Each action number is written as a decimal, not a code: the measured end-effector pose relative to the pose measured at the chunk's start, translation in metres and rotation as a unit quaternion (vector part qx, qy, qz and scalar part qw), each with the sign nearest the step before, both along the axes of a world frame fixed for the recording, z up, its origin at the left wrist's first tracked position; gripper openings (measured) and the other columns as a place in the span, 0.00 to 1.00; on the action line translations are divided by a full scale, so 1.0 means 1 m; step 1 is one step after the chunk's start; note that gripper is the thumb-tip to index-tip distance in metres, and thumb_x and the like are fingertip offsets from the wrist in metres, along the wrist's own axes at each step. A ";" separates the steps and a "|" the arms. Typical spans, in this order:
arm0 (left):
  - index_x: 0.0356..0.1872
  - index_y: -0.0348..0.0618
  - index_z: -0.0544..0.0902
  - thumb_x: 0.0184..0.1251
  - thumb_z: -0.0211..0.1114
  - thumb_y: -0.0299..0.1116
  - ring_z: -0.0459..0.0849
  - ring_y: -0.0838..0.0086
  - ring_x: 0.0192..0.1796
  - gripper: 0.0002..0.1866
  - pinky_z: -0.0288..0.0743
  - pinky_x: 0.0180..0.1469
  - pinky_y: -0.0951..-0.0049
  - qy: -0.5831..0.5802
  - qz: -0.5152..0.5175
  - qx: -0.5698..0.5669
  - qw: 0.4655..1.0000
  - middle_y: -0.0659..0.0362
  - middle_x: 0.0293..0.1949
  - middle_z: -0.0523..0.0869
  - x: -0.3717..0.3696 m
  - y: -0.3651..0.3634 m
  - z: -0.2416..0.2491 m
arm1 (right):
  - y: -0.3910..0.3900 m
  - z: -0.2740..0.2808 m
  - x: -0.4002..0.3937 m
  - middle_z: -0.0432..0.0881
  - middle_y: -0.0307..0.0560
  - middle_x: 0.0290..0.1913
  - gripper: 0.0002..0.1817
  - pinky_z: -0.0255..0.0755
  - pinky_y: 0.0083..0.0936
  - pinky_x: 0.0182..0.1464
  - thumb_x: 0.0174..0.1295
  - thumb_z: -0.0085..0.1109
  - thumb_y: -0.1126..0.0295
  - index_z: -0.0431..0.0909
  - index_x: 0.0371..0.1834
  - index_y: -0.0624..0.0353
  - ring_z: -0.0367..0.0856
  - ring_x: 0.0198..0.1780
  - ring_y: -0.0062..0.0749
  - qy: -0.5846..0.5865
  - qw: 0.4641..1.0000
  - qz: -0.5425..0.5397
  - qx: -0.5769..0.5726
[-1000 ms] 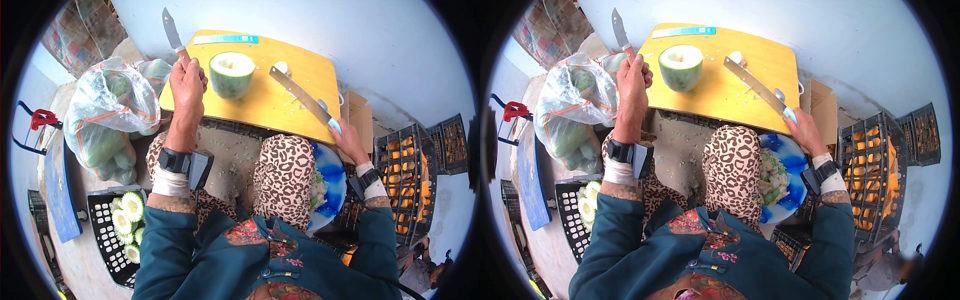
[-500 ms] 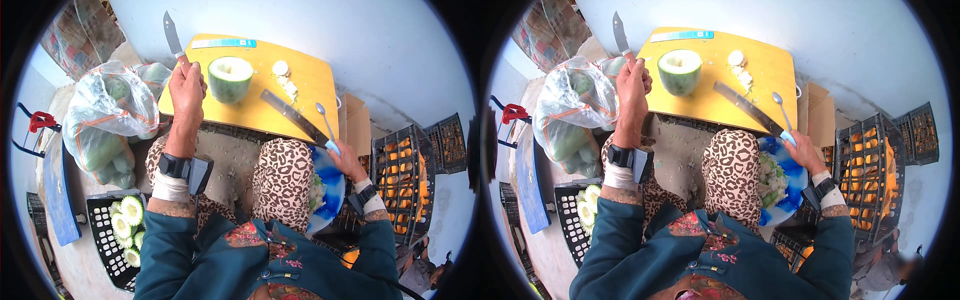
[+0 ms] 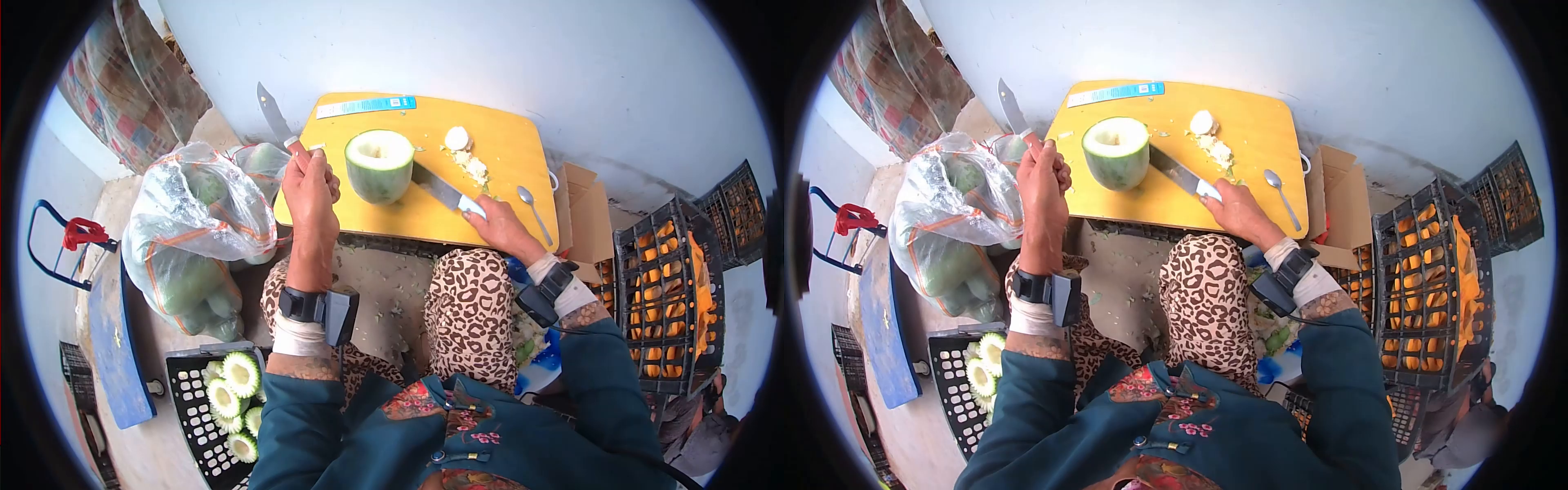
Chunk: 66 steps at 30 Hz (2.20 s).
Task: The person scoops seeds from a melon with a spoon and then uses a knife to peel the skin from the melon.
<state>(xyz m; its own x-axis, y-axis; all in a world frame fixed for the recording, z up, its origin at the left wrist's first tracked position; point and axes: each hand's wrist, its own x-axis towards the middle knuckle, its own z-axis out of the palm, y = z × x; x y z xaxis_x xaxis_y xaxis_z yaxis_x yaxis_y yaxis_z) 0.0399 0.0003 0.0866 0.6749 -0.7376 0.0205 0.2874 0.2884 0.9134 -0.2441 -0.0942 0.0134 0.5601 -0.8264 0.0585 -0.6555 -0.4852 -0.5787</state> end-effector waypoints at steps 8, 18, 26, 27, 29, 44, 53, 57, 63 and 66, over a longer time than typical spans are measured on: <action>0.27 0.48 0.66 0.69 0.59 0.33 0.65 0.84 0.19 0.12 0.55 0.19 0.84 0.011 -0.017 -0.018 1.000 0.66 0.21 0.68 0.003 0.004 -0.001 | -0.009 -0.011 -0.037 0.80 0.69 0.33 0.17 0.71 0.49 0.39 0.61 0.59 0.61 0.73 0.38 0.67 0.80 0.38 0.64 0.053 0.984 -0.160 -0.054; 0.28 0.48 0.67 0.68 0.59 0.35 0.66 0.84 0.19 0.11 0.56 0.18 0.83 0.008 -0.024 -0.014 1.000 0.67 0.21 0.68 0.002 0.004 -0.002 | 0.029 0.012 -0.134 0.78 0.61 0.31 0.10 0.70 0.44 0.38 0.60 0.57 0.68 0.72 0.38 0.64 0.78 0.37 0.61 0.006 0.996 -0.029 -0.083; 0.31 0.46 0.68 0.69 0.58 0.32 0.64 0.85 0.18 0.08 0.56 0.18 0.83 0.004 -0.026 -0.001 1.000 0.68 0.21 0.68 -0.002 0.000 -0.006 | 0.019 0.010 -0.139 0.77 0.64 0.33 0.10 0.70 0.45 0.39 0.60 0.58 0.68 0.73 0.35 0.65 0.77 0.38 0.61 0.044 0.989 -0.099 -0.103; 0.31 0.46 0.68 0.69 0.58 0.32 0.65 0.85 0.18 0.08 0.56 0.18 0.83 0.004 -0.025 -0.001 1.000 0.68 0.21 0.68 -0.004 0.000 -0.007 | 0.014 0.008 -0.133 0.77 0.64 0.32 0.11 0.70 0.45 0.39 0.60 0.58 0.67 0.73 0.35 0.65 0.77 0.38 0.61 0.043 0.986 -0.113 -0.118; 0.31 0.46 0.68 0.69 0.58 0.32 0.65 0.85 0.18 0.08 0.56 0.18 0.83 0.000 -0.026 0.000 1.000 0.68 0.21 0.69 -0.006 -0.001 -0.007 | 0.006 0.005 -0.120 0.78 0.65 0.32 0.12 0.70 0.45 0.38 0.60 0.59 0.65 0.73 0.34 0.65 0.78 0.37 0.61 0.017 0.982 -0.148 -0.112; 0.35 0.42 0.75 0.69 0.60 0.32 0.66 0.87 0.25 0.06 0.62 0.27 0.82 -0.233 -0.185 0.043 0.954 0.70 0.24 0.70 -0.048 -0.004 -0.027 | -0.095 -0.015 -0.094 0.81 0.44 0.27 0.14 0.70 0.24 0.23 0.63 0.58 0.66 0.77 0.45 0.66 0.78 0.22 0.24 -0.112 0.946 -0.286 0.103; 0.32 0.42 0.72 0.68 0.60 0.33 0.65 0.85 0.27 0.08 0.63 0.29 0.79 -0.262 -0.262 0.051 0.928 0.68 0.24 0.69 -0.071 -0.004 -0.033 | -0.025 0.071 -0.023 0.81 0.42 0.42 0.21 0.71 0.27 0.48 0.64 0.57 0.58 0.78 0.50 0.65 0.77 0.45 0.24 -0.117 0.987 -0.067 0.093; 0.32 0.43 0.71 0.71 0.58 0.33 0.63 0.88 0.24 0.08 0.59 0.25 0.82 -0.237 -0.286 -0.003 0.929 0.71 0.23 0.67 -0.084 -0.007 -0.047 | 0.027 0.104 0.032 0.79 0.37 0.42 0.19 0.70 0.22 0.45 0.69 0.54 0.58 0.76 0.51 0.63 0.75 0.42 0.19 -0.245 0.925 0.007 0.291; 0.48 0.35 0.73 0.71 0.58 0.30 0.74 0.82 0.39 0.11 0.72 0.42 0.78 -0.276 -0.282 -0.062 0.917 0.63 0.36 0.78 -0.090 -0.002 -0.048 | 0.044 0.076 0.069 0.78 0.38 0.35 0.11 0.69 0.17 0.43 0.72 0.47 0.67 0.76 0.40 0.65 0.74 0.37 0.18 -0.422 0.829 0.018 0.367; 0.52 0.33 0.73 0.69 0.60 0.31 0.74 0.81 0.42 0.15 0.72 0.44 0.77 -0.330 -0.321 0.002 0.888 0.61 0.39 0.79 -0.083 0.006 -0.043 | 0.047 0.058 0.076 0.78 0.41 0.34 0.11 0.71 0.20 0.41 0.71 0.48 0.68 0.75 0.40 0.65 0.76 0.35 0.22 -0.502 0.784 -0.020 0.363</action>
